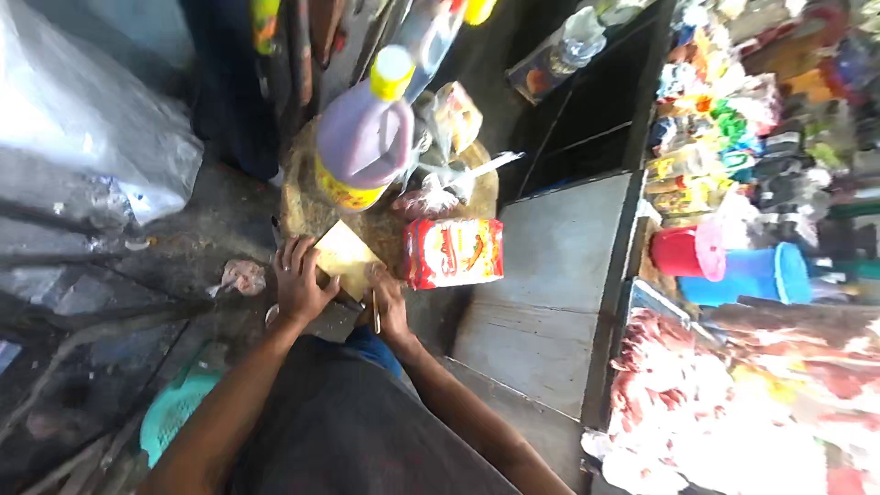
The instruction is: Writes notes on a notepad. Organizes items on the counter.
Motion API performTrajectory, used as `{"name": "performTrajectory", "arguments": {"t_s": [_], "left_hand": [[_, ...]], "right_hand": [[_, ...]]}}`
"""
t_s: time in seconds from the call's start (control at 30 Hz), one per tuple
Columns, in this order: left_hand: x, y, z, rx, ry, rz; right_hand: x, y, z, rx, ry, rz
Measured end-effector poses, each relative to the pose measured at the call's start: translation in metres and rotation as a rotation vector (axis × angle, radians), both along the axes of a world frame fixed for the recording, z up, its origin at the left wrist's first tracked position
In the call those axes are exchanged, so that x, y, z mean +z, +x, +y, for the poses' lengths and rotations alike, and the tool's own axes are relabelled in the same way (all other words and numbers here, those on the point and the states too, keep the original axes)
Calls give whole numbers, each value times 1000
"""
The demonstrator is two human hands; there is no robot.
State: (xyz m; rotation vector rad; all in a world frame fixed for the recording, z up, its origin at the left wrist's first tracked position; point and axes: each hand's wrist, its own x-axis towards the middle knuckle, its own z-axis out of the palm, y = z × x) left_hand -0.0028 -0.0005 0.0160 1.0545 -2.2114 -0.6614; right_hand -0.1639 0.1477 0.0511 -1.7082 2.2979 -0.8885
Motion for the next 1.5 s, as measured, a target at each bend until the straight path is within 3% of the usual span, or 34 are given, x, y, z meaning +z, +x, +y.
{"name": "performTrajectory", "arguments": {"t_s": [0.13, 0.47, 0.93, 1.27, 1.5], "left_hand": [[-1, -5, 0, 23, -47, 23], [6, -5, -2, -45, -133, 1], [-12, -10, -5, -51, -230, 82], [-14, -10, -7, -56, -244, 72], [-6, -9, -4, -49, -210, 25]], "right_hand": [[1, -5, 0, 62, -5, 68], [10, 13, -6, -72, -1, -146], [10, -14, 0, 126, -15, -145], [32, -21, -6, 162, 105, -245], [49, -19, 14, 207, -35, -381]]}}
